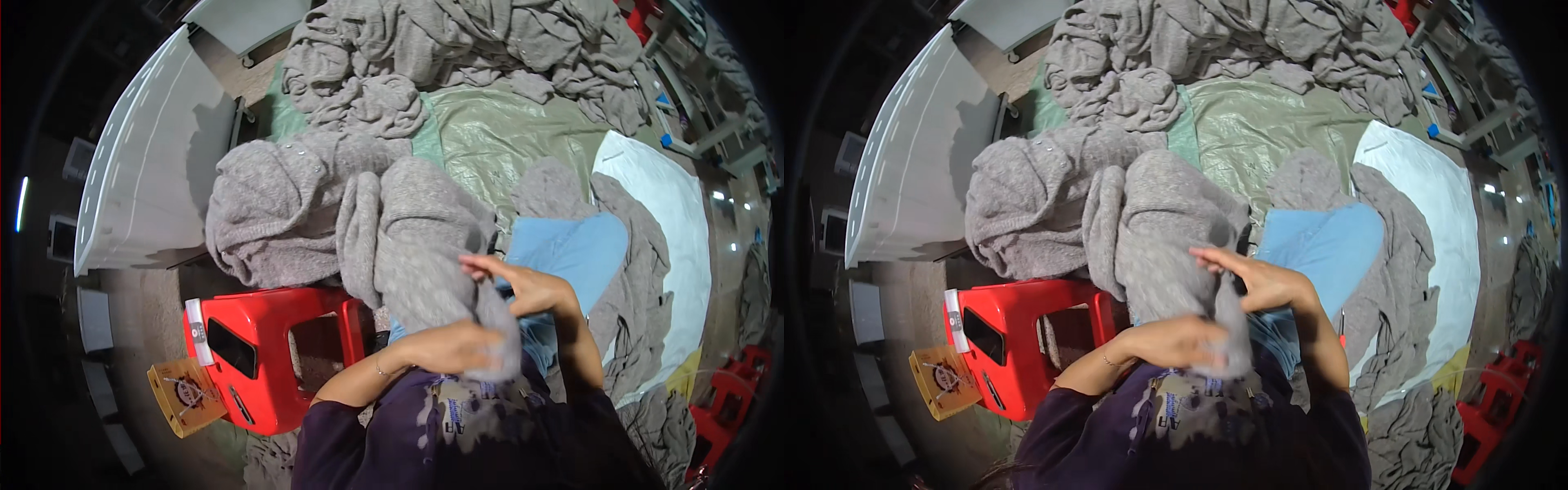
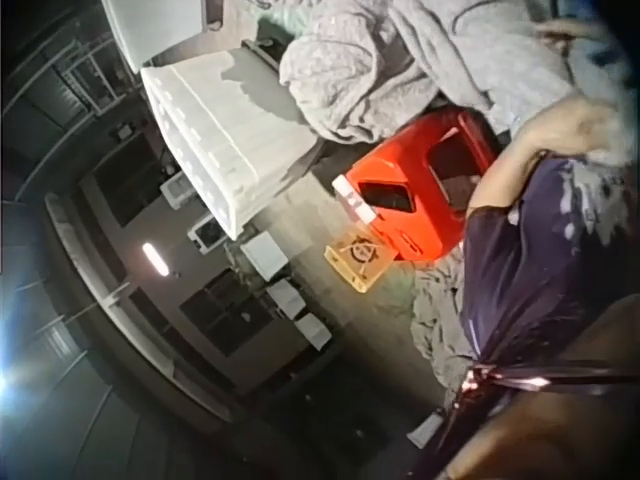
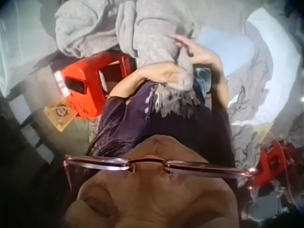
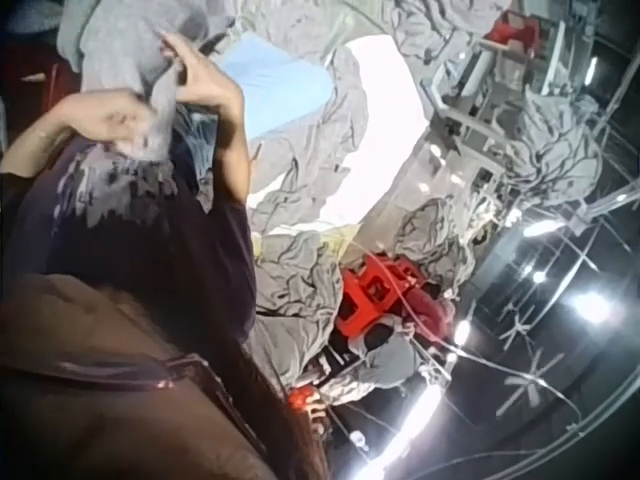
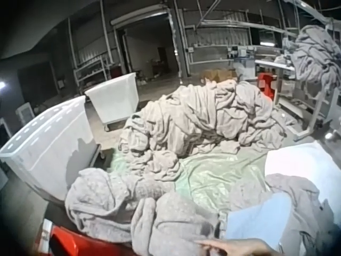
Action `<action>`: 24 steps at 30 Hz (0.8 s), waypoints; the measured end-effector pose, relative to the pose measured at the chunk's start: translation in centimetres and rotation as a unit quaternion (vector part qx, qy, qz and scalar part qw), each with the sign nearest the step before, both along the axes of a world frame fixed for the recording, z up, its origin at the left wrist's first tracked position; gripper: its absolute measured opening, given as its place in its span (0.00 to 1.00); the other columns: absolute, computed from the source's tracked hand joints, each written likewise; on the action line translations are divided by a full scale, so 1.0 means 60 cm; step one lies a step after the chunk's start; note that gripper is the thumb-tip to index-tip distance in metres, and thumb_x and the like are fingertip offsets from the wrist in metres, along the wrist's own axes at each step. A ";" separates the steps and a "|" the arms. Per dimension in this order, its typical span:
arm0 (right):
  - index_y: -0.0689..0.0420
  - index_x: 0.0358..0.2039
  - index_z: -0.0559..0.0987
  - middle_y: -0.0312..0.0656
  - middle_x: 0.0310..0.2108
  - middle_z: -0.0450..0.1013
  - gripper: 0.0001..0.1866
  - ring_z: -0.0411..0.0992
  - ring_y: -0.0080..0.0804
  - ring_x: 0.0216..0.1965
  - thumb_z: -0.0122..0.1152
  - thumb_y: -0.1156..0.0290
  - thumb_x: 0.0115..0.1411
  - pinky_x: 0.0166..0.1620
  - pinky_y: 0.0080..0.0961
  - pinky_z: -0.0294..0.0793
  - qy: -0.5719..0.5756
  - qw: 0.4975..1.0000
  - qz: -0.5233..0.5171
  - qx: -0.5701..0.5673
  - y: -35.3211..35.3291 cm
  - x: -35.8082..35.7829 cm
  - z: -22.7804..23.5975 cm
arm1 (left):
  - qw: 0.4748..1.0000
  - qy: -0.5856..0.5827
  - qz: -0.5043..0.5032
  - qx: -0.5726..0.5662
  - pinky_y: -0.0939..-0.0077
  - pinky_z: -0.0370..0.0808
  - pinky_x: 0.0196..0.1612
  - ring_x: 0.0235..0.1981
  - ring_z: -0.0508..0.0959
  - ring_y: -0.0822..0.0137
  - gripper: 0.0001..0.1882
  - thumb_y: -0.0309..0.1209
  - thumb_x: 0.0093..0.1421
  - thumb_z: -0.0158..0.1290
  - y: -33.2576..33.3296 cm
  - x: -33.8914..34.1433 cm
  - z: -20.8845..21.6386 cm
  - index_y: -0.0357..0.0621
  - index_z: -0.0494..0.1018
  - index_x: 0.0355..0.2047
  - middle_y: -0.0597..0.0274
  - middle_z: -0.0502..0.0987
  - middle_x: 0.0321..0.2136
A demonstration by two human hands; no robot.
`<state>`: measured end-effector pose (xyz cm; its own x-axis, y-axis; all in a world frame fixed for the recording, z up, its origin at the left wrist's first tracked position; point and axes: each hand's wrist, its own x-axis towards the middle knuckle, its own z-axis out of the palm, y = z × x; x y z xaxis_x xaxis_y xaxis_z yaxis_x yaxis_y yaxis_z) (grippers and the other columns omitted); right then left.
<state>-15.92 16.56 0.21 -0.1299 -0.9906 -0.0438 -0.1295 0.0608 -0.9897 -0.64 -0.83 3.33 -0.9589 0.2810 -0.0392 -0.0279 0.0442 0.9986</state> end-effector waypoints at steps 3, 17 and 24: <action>0.57 0.63 0.58 0.46 0.54 0.65 0.40 0.64 0.35 0.54 0.63 0.72 0.49 0.56 0.30 0.62 0.026 0.998 -0.005 0.050 0.008 -0.005 -0.005 | 0.982 -0.170 -0.059 -0.061 0.78 0.71 0.36 0.34 0.74 0.73 0.11 0.29 0.55 0.58 -0.062 -0.019 0.042 0.38 0.75 0.37 0.64 0.77 0.32; 0.64 0.55 0.68 0.44 0.44 0.72 0.22 0.71 0.25 0.44 0.56 0.74 0.60 0.49 0.22 0.68 -0.068 0.956 -0.285 -0.025 -0.039 0.063 0.019 | 0.855 0.072 0.467 -0.215 0.70 0.66 0.19 0.15 0.72 0.67 0.09 0.28 0.53 0.52 -0.115 0.002 -0.079 0.38 0.72 0.34 0.51 0.73 0.16; 0.63 0.53 0.69 0.40 0.47 0.72 0.30 0.69 0.29 0.50 0.67 0.71 0.50 0.53 0.24 0.66 -0.170 0.941 -0.276 -0.098 -0.020 0.059 0.073 | 0.972 0.192 0.010 -0.134 0.61 0.72 0.41 0.37 0.75 0.49 0.13 0.23 0.50 0.54 0.047 -0.007 0.018 0.38 0.74 0.38 0.48 0.75 0.35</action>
<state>-12.37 15.33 4.60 -0.6382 -0.7699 -0.0001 0.1949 -0.1614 -0.9674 -1.06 2.01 4.39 -0.9226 0.2915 0.2529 0.3407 0.3079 0.8883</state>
